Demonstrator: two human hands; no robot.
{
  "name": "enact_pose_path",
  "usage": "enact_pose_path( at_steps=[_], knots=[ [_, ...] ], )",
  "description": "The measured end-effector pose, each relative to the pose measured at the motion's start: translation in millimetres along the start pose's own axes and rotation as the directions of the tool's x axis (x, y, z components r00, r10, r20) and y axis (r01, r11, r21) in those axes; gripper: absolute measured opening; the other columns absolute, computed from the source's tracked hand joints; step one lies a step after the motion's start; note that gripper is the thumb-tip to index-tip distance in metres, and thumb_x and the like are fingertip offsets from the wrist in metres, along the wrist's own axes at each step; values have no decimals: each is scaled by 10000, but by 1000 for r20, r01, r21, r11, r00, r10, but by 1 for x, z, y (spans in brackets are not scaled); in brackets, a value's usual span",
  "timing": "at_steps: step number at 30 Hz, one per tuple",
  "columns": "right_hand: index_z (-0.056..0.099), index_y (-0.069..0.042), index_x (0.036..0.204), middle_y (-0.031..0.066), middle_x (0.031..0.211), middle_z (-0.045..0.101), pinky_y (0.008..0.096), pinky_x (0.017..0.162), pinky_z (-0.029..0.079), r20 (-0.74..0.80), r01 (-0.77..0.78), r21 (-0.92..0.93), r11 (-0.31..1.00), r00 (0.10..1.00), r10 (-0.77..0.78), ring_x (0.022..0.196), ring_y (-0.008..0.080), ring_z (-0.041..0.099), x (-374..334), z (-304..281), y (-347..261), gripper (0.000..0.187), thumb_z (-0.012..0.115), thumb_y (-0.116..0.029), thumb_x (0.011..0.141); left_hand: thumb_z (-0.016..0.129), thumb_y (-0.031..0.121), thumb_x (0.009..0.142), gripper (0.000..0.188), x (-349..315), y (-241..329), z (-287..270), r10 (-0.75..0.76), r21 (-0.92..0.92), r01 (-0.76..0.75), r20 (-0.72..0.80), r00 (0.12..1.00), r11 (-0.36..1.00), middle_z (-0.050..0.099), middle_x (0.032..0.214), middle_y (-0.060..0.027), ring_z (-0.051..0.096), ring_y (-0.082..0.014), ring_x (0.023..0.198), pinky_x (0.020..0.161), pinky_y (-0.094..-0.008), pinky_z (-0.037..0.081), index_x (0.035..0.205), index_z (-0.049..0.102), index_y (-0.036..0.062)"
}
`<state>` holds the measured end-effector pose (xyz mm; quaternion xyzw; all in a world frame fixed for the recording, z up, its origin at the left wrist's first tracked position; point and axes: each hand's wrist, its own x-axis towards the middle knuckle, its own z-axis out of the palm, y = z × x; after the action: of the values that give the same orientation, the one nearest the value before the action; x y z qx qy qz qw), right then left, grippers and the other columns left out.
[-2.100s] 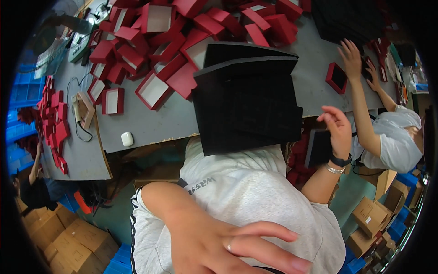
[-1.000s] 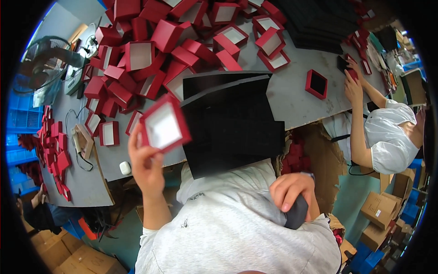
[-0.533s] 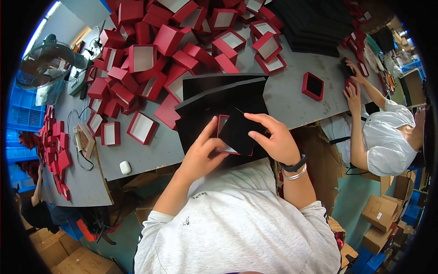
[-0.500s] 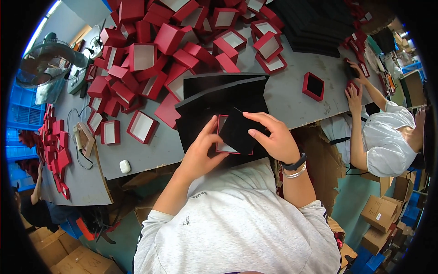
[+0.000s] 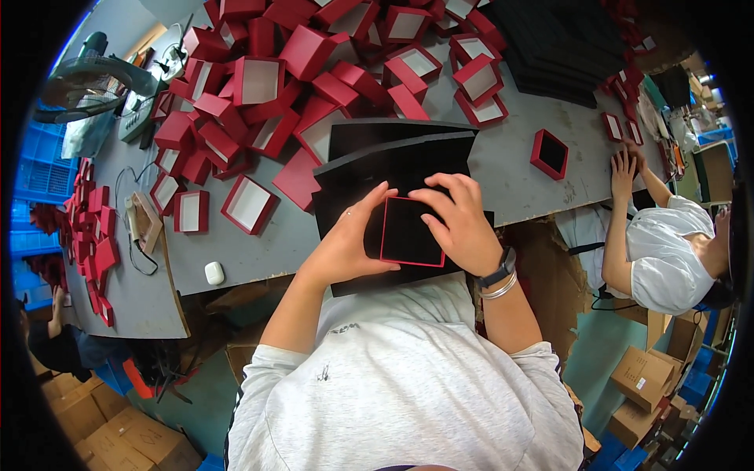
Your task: Assembling small red gift boxes by inserting black foam padding.
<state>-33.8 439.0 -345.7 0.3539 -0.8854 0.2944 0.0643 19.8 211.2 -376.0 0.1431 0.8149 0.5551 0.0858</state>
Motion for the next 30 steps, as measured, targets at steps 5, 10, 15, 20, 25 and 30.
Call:
enact_pose_path(
  at_steps=[5,10,15,20,25,30],
  knots=[
    [709,-71,1022,67,1095,653,422,897,479,-151,-6,134,991,988,26,1070,290,568,-23,-10,-4,246,730,-29,780,934,146,569,1226,0,1,-1,-19,27,19,-7,1000,999,430,1528,-116,392,-292,1426,1178,-413,306,1565,222,81],
    [679,-64,1166,81,1220,656,444,1057,409,98,139,-19,990,986,-137,1205,262,564,-17,-19,-18,338,698,-197,856,919,173,590,1160,3,0,-1,75,167,-75,6,997,983,435,1528,-115,420,-302,1403,1157,-404,333,1549,274,77],
    [533,-93,1379,103,1414,511,492,1154,287,278,132,-136,982,956,-90,1327,250,478,-21,1,-26,678,727,-426,822,904,154,584,1154,0,-3,4,60,75,-57,-37,998,996,448,1522,-112,429,-295,1397,1154,-397,336,1548,275,74],
    [554,-99,1346,90,1402,515,471,1180,252,317,115,-222,968,948,-39,1320,220,476,-18,3,-32,669,728,-464,813,886,127,585,1142,0,-3,4,59,106,-56,-28,998,993,450,1520,-113,436,-302,1391,1143,-400,350,1547,274,69],
    [529,-29,1337,104,1434,494,489,1182,240,342,171,-209,963,935,-92,1330,228,471,-8,3,-37,750,793,-409,747,877,114,590,1110,5,-4,4,114,194,-110,-10,993,975,466,1499,-123,454,-326,1370,1130,-408,367,1534,294,76],
    [589,-54,1272,95,1325,575,484,1144,310,318,234,-200,952,934,-163,1270,233,521,-6,1,-34,602,775,-326,769,890,137,577,1117,5,1,7,84,222,-76,-24,996,972,476,1479,-137,469,-336,1353,1120,-416,383,1525,303,69]
  ],
)
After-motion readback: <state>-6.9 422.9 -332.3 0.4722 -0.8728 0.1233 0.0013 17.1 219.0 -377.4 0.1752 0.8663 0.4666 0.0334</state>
